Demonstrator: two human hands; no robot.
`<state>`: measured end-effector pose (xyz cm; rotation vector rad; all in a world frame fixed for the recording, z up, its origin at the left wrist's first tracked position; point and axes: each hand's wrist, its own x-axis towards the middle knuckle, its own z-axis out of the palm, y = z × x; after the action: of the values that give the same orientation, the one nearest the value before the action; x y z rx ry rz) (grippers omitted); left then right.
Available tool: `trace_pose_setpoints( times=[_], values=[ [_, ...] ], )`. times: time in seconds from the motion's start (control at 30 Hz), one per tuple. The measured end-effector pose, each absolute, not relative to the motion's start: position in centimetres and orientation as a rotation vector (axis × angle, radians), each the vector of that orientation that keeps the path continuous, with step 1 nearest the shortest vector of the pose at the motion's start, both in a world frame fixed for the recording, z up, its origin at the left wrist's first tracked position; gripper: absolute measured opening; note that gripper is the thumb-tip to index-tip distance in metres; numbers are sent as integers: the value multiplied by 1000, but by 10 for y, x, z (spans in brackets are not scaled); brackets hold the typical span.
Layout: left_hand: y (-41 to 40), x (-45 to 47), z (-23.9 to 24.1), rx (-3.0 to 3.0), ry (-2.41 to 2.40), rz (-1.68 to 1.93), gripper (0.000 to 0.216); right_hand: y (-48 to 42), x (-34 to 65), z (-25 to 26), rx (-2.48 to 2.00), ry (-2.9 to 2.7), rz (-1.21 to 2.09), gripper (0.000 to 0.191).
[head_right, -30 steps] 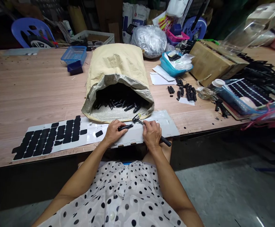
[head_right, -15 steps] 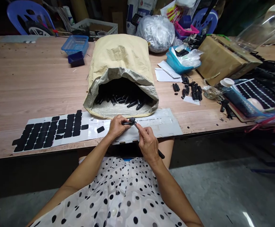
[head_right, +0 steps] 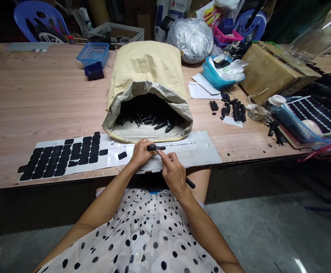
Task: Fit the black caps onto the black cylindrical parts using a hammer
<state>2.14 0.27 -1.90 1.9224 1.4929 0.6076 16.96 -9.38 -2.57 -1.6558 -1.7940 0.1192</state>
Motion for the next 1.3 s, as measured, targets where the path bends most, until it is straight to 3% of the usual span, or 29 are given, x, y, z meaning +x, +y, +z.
trace_pose_setpoints(
  times=[0.5, 1.3],
  values=[
    [-3, 17, -21, 1904, 1477, 711, 17, -43, 219, -49, -2002, -1657, -273, 26],
    [-3, 12, -20, 1930, 1462, 725, 19, -43, 210, -51, -2037, -1655, -245, 30]
  ],
)
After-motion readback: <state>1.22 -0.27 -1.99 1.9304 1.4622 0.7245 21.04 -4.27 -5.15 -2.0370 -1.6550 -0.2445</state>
